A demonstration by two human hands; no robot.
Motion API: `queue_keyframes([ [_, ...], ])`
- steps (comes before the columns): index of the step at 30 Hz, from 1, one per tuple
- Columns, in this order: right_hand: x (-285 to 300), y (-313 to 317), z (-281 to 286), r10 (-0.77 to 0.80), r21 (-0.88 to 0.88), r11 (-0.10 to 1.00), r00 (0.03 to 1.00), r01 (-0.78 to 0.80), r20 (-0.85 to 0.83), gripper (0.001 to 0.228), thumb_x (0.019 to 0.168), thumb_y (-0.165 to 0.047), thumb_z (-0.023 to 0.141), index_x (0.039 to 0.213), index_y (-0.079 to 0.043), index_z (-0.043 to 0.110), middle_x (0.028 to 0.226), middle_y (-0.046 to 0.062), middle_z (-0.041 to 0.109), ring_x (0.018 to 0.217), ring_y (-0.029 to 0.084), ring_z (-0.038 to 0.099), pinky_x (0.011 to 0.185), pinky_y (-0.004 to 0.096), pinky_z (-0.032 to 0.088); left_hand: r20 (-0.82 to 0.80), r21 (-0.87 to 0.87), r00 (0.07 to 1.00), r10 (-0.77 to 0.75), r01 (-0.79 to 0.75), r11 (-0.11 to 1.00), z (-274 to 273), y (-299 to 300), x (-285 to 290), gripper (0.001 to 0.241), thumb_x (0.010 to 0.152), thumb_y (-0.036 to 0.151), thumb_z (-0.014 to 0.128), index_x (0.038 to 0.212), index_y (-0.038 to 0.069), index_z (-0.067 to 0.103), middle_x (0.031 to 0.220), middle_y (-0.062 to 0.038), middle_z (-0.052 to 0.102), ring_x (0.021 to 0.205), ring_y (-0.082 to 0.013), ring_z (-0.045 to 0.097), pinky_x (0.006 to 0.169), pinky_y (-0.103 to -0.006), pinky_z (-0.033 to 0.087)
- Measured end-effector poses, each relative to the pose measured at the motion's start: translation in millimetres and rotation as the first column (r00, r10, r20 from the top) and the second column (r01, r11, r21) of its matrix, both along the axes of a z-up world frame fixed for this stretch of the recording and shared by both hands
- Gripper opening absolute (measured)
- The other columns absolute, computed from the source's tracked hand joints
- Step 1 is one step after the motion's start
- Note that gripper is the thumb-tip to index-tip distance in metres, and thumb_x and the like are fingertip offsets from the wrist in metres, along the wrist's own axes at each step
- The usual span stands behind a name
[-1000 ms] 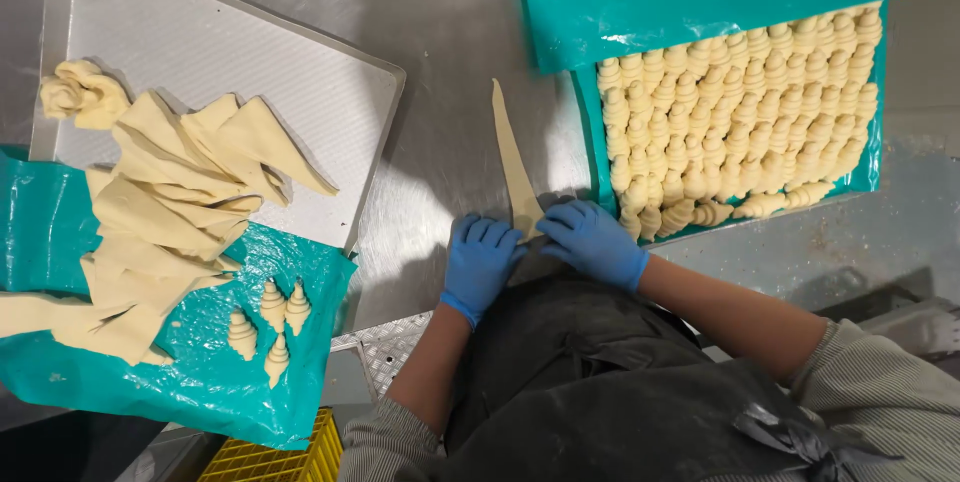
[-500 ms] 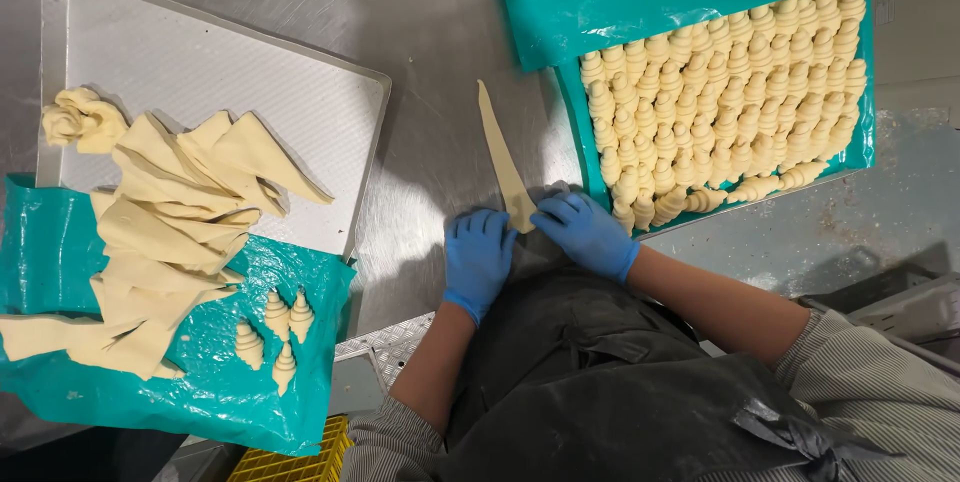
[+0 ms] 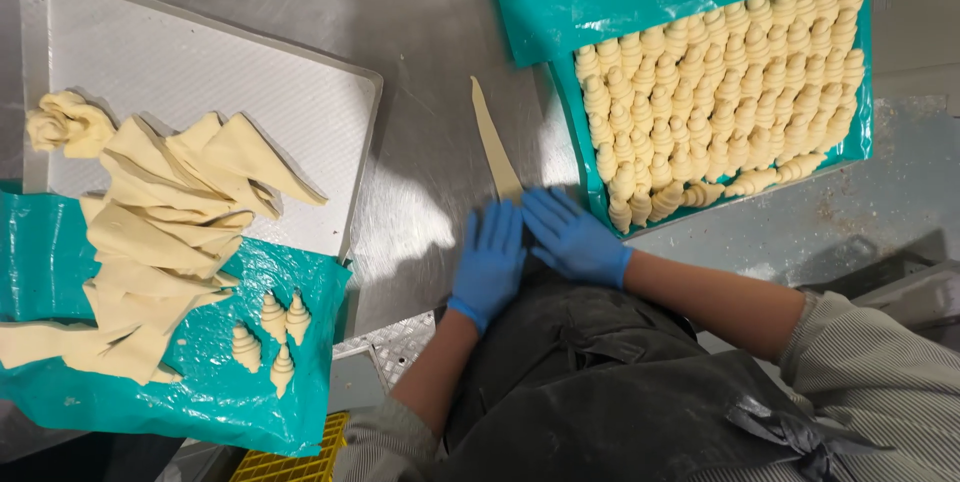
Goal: Rolling triangular pieces of dough into croissants and placing them on a tray.
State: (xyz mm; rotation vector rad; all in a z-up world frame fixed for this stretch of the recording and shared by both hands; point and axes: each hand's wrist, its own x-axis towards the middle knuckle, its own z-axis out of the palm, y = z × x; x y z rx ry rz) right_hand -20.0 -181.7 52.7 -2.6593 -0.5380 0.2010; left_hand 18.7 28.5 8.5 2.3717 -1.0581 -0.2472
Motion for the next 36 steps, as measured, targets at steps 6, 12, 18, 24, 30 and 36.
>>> queue_keyframes([
  [6,10.1,1.3,-3.5,0.02,0.058,0.998,0.998,-0.016,-0.063,0.075,0.09,-0.027,0.067,0.149,0.009,0.038,0.157,0.029,0.038,0.149,0.042,0.034,0.122,0.055,0.025,-0.125,-0.03,0.992,-0.029,0.025,0.999,-6.4,-3.4,2.2,0.065,0.096,0.023,0.061,0.151,-0.006,0.041,0.159,-0.025,0.039,0.15,-0.0385,0.036,0.123,-0.056,0.022],
  [12,14.2,0.7,-2.5,-0.015,0.053,0.999,0.998,0.012,0.056,0.071,0.094,-0.027,0.066,0.149,0.01,0.038,0.157,0.031,0.037,0.149,0.044,0.033,0.124,0.055,0.025,-0.06,-0.11,0.994,0.095,-0.101,0.989,-4.7,-8.6,7.5,0.064,0.096,0.015,0.06,0.151,-0.01,0.04,0.158,-0.03,0.038,0.149,-0.0446,0.035,0.124,-0.0576,0.025],
  [18,31.9,3.8,5.2,0.007,0.115,0.993,1.0,-0.006,-0.009,0.072,0.092,-0.025,0.063,0.149,0.011,0.039,0.157,0.029,0.038,0.149,0.043,0.034,0.123,0.053,0.024,-0.047,-0.063,0.998,0.028,-0.031,0.997,-1.7,-9.4,11.4,0.065,0.092,0.008,0.057,0.152,-0.01,0.04,0.16,-0.029,0.04,0.148,-0.0432,0.039,0.124,-0.0538,0.027],
  [24,50.5,10.7,17.8,0.078,-0.041,0.996,0.993,-0.074,0.085,0.064,0.095,-0.023,0.06,0.147,0.01,0.042,0.155,0.028,0.04,0.148,0.041,0.037,0.124,0.052,0.026,-0.072,-0.142,0.979,0.191,-0.199,0.97,41.2,-3.6,44.6,0.068,0.089,0.011,0.061,0.147,-0.017,0.038,0.154,-0.035,0.038,0.145,-0.049,0.037,0.121,-0.0564,0.028],
  [30,78.3,18.6,9.9,0.182,-0.239,0.959,0.977,-0.151,0.112,0.06,0.09,-0.019,0.059,0.143,0.007,0.048,0.153,0.026,0.045,0.144,0.038,0.042,0.12,0.048,0.033,-0.118,-0.262,0.902,0.415,-0.431,0.863,71.4,10.7,10.1,0.061,0.092,0.007,0.063,0.146,-0.011,0.043,0.151,-0.032,0.043,0.143,-0.0527,0.038,0.122,-0.056,0.03],
  [36,129.2,12.1,41.9,0.093,-0.241,0.965,0.993,-0.106,-0.066,0.042,0.096,-0.015,0.061,0.136,-0.003,0.062,0.129,0.016,0.062,0.12,0.033,0.058,0.101,0.042,0.049,-0.279,-0.355,0.82,0.5,-0.572,0.74,79.1,2.3,-3.5,0.061,0.093,0.005,0.059,0.149,-0.008,0.041,0.155,-0.03,0.044,0.148,-0.0485,0.039,0.124,-0.051,0.032],
])
